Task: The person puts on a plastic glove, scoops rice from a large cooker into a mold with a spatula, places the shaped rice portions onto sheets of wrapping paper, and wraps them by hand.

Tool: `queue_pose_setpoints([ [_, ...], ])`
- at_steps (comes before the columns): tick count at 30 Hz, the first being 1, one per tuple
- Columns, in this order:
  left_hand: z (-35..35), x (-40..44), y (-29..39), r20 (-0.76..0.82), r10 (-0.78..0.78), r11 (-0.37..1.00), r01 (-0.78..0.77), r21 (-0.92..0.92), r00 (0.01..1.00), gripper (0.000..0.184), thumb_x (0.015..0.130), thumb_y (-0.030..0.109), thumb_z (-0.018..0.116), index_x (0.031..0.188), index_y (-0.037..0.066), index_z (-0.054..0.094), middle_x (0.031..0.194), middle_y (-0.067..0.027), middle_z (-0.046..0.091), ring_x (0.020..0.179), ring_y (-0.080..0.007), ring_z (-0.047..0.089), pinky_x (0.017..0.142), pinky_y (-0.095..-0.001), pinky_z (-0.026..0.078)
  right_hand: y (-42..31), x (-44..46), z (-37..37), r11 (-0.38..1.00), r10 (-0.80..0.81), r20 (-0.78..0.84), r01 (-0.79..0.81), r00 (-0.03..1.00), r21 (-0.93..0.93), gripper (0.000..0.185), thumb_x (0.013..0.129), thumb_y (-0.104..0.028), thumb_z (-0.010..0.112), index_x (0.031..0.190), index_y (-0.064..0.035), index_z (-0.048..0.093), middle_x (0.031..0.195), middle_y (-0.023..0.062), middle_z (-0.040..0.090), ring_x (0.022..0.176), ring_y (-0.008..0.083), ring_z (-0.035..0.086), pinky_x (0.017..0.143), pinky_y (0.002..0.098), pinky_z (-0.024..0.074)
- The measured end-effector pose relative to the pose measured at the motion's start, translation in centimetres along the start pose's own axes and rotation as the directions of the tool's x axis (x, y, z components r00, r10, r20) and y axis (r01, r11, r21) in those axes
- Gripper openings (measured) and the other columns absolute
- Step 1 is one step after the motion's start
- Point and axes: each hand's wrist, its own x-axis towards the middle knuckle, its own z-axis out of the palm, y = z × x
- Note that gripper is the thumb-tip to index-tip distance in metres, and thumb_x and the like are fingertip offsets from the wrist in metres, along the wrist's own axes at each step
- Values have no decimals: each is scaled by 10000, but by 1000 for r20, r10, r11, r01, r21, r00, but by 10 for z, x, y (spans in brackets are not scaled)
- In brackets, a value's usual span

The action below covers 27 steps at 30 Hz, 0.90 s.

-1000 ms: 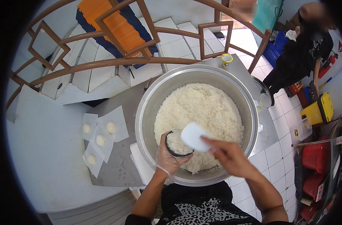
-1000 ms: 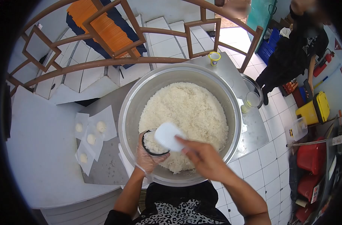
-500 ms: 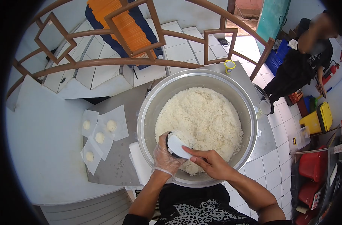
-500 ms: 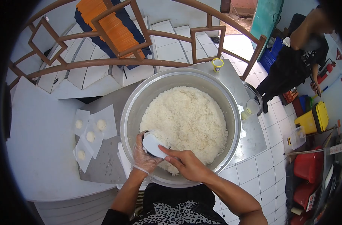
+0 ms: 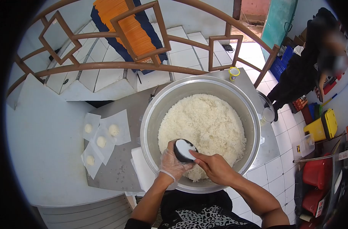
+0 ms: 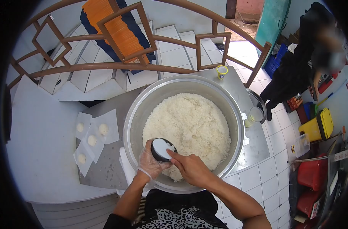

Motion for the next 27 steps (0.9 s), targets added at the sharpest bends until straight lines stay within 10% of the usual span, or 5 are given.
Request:
queue_pose_setpoints([
  [8, 14, 3, 1, -60, 144, 990, -144, 6, 988, 927, 622, 138, 947, 1368, 34, 408, 1146, -151, 632, 1046, -304, 658, 915, -393, 542, 19, 4, -28, 935, 72, 105, -104, 992, 340, 387, 1083, -229, 516, 1405, -30, 597, 768, 88, 687, 755, 116, 611, 704, 368, 485],
  [14, 18, 8, 17, -176, 355, 919, -307, 247, 918, 970, 650, 11, 865, 1451, 9, 319, 1365, -264, 477, 1244, -449, 524, 1063, -470, 447, 14, 3, -10, 912, 140, -78, -97, 987, 399, 373, 1083, -201, 517, 1401, -26, 603, 965, 125, 744, 871, 130, 637, 837, 296, 509],
  [18, 17, 8, 24, -215, 400, 889, -320, 329, 891, 1006, 644, 15, 880, 1454, -3, 284, 1348, -263, 499, 1227, -445, 546, 1051, -465, 459, 7, 7, -6, 839, 145, -59, -91, 988, 536, 369, 1088, -215, 522, 1417, -73, 607, 661, -73, 464, 597, 41, 410, 553, 237, 358],
  [23, -3, 23, 8, -123, 193, 928, -222, -299, 973, 1084, 680, 197, 957, 1468, 16, 234, 1273, -183, 564, 1167, -308, 610, 991, -406, 507, -3, -5, -42, 790, 171, -121, -63, 978, 610, 383, 1094, -221, 508, 1452, -109, 584, 632, -103, 387, 546, 23, 346, 499, 216, 302],
  [27, -19, 19, 6, 124, 182, 479, 22, -877, 975, 764, 901, 529, 715, 1421, 50, 425, 1158, -91, 610, 1030, -210, 622, 803, -368, 538, -17, -19, -53, 897, 48, -200, 46, 979, 440, 403, 1080, -179, 511, 1470, -90, 559, 651, -86, 518, 570, 35, 442, 524, 241, 377],
])
